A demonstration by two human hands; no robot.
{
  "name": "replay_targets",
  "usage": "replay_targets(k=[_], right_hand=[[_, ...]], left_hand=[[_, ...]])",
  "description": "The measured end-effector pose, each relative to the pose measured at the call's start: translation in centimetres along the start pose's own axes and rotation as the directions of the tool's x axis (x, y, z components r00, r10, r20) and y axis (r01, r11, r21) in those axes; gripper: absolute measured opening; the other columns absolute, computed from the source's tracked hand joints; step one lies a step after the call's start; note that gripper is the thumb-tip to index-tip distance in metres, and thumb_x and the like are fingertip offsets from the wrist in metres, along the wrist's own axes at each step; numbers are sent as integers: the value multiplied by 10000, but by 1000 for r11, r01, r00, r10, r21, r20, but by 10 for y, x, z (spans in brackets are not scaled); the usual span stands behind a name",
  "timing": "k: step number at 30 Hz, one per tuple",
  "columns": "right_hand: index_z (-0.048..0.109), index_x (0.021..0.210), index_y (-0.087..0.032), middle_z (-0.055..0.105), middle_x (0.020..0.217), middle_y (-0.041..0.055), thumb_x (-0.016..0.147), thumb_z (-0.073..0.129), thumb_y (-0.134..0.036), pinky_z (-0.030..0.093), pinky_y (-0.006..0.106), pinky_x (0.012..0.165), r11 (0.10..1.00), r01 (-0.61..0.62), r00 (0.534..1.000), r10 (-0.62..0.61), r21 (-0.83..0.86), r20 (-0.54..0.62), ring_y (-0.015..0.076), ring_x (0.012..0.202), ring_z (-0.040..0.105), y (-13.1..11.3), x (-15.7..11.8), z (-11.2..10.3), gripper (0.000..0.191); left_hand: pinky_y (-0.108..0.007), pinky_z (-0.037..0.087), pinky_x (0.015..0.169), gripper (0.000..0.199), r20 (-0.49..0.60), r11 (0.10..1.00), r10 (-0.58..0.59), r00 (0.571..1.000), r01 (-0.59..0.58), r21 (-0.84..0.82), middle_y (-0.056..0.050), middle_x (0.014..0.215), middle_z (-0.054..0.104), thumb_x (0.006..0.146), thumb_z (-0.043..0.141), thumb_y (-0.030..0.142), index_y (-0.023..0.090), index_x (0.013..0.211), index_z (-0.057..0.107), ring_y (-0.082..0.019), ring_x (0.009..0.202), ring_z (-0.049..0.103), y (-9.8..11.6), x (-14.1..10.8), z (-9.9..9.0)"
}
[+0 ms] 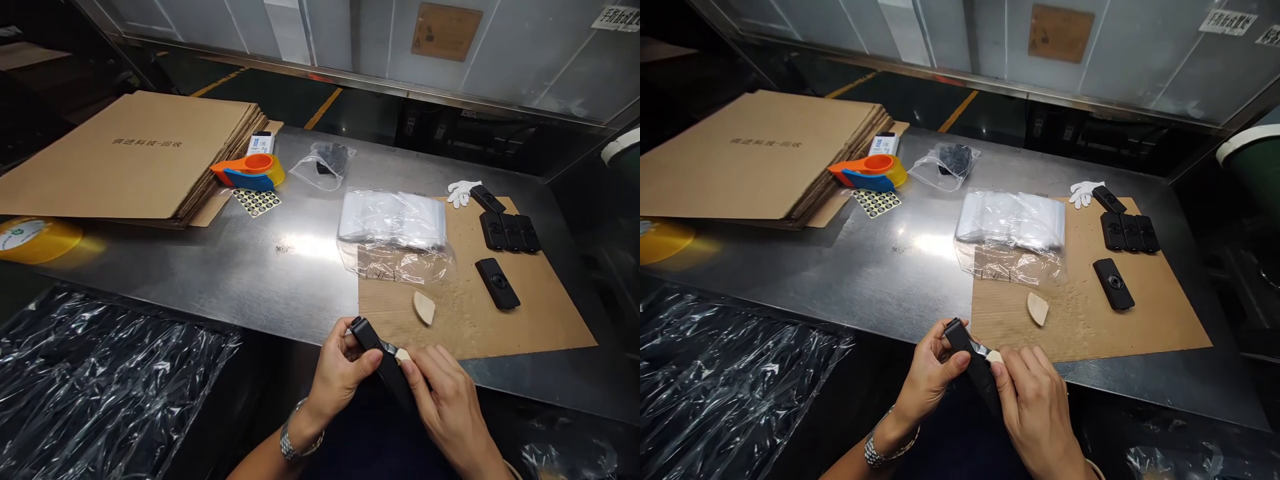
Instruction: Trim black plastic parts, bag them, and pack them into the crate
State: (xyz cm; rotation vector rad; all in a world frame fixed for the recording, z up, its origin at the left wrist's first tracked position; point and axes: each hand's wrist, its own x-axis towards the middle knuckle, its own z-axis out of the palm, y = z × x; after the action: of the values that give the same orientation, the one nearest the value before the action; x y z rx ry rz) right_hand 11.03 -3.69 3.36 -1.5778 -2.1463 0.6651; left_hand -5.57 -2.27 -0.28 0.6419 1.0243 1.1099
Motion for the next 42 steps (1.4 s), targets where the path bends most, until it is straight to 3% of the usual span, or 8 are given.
replay_targets(k=[4, 10, 22, 29, 32, 38, 42], right_hand=[[613, 911, -214, 620, 754, 46, 934, 357, -326, 391, 282, 629, 998, -53, 998, 53, 15, 17, 177, 694, 537, 10, 5, 5, 281], [620, 926, -225, 637, 806, 34, 929, 366, -341, 426, 270, 650, 980, -103, 995, 99, 169, 28, 170, 750, 576, 19, 10, 5, 279], [609, 955, -219, 625, 777, 41, 930, 369, -301, 410, 280, 633, 999, 34, 999, -33, 17, -12, 171, 699, 553, 6, 7, 0, 254], [612, 966, -217, 635, 780, 53, 932, 363, -309, 415, 278, 632, 999, 33, 999, -34, -14, -7, 174, 693, 555, 7, 5, 0, 268], [628, 949, -214, 642, 773, 51, 928, 371, -331, 420, 276, 635, 999, -31, 999, 30, -40, -11, 178, 709, 574, 13, 7, 6, 283], [622, 935, -211, 647, 832, 44, 930, 355, -348, 441, 266, 690, 970, -119, 993, 114, 214, 34, 172, 789, 591, 21, 13, 14, 300], [594, 901, -194, 604, 717, 14, 918, 368, -393, 423, 237, 607, 909, -175, 984, 147, 379, 103, 138, 665, 555, 17, 15, 7, 301]], left_hand=[[-235, 487, 670, 445, 7, 1000, 11, 1000, -12, 16, -29, 796, 668, 635, 751, 308, 162, 963, 488, -148, 735, 626, 2, -1, 2], [-237, 495, 673, 443, 35, 999, -31, 999, 32, -17, -35, 799, 677, 640, 743, 340, 161, 959, 493, -153, 740, 635, 2, 1, 4], [-249, 482, 687, 446, 14, 997, -70, 997, 70, -29, -42, 819, 680, 608, 764, 320, 161, 945, 518, -183, 767, 637, 1, -1, 5], [-222, 472, 685, 455, 30, 998, -64, 998, 64, -13, -37, 827, 676, 619, 760, 324, 164, 956, 500, -146, 756, 627, 0, -2, 5], [-218, 472, 673, 445, 53, 1000, -27, 998, 27, -9, -45, 835, 684, 625, 756, 328, 160, 948, 502, -139, 740, 625, 1, -2, 6], [-245, 484, 669, 441, 66, 997, -51, 997, 55, -50, -75, 862, 692, 631, 747, 358, 147, 942, 514, -155, 728, 634, 2, 1, 8], [-242, 476, 664, 453, 71, 997, -67, 995, 70, -40, -74, 868, 686, 627, 750, 356, 150, 947, 504, -156, 737, 630, -2, 2, 7]])
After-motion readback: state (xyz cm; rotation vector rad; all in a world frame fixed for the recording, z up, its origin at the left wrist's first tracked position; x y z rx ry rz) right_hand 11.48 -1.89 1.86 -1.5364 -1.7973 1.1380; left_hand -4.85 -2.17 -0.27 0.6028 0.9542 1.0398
